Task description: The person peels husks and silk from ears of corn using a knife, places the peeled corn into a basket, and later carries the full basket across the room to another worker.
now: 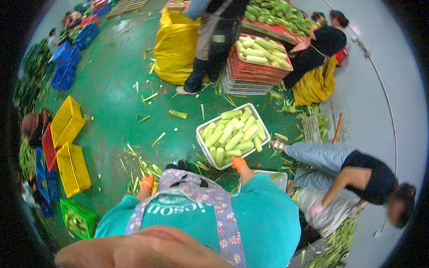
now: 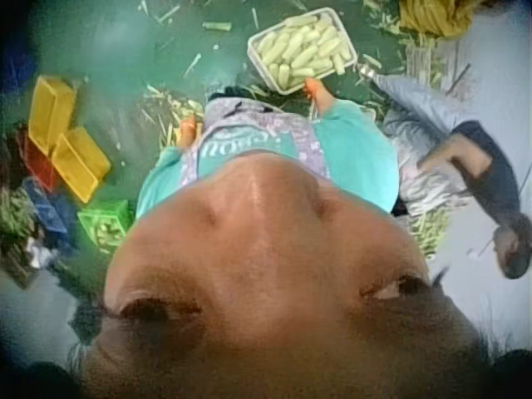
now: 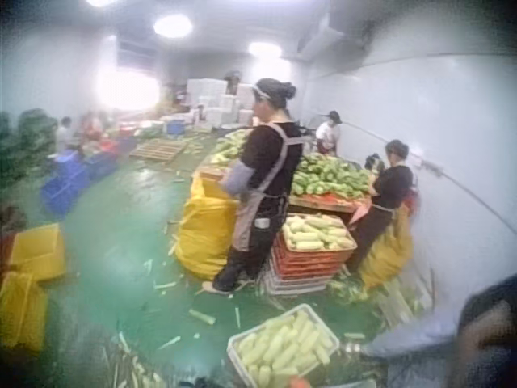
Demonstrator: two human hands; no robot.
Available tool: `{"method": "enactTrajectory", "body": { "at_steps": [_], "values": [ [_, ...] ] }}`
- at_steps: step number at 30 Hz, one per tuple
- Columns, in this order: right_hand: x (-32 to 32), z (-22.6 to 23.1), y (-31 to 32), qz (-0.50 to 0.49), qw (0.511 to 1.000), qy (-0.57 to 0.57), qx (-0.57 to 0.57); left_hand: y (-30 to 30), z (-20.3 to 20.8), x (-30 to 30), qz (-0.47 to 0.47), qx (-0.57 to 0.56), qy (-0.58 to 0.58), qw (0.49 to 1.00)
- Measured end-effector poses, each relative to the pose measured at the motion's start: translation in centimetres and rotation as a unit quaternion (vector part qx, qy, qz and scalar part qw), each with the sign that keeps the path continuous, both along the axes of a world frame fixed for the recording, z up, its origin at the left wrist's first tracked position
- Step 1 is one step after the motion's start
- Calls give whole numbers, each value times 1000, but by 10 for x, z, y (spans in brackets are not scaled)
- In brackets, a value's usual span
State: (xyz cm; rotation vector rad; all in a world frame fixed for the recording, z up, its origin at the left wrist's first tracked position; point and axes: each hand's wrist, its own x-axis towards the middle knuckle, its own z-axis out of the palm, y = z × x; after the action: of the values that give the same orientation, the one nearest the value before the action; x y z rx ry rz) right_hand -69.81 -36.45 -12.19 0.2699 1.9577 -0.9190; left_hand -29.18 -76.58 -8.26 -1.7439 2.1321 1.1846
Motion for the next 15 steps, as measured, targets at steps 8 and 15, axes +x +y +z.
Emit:
{"method": "enactTrajectory", "body": {
  "at_steps": [8, 15],
  "values": [
    [23, -23, -67, 127, 986, -109, -23, -67, -117, 131, -211, 47, -219, 951],
    [17, 1, -251, 359, 930, -21, -76, -184, -195, 195, -177, 0, -151, 973]
  ]
}}
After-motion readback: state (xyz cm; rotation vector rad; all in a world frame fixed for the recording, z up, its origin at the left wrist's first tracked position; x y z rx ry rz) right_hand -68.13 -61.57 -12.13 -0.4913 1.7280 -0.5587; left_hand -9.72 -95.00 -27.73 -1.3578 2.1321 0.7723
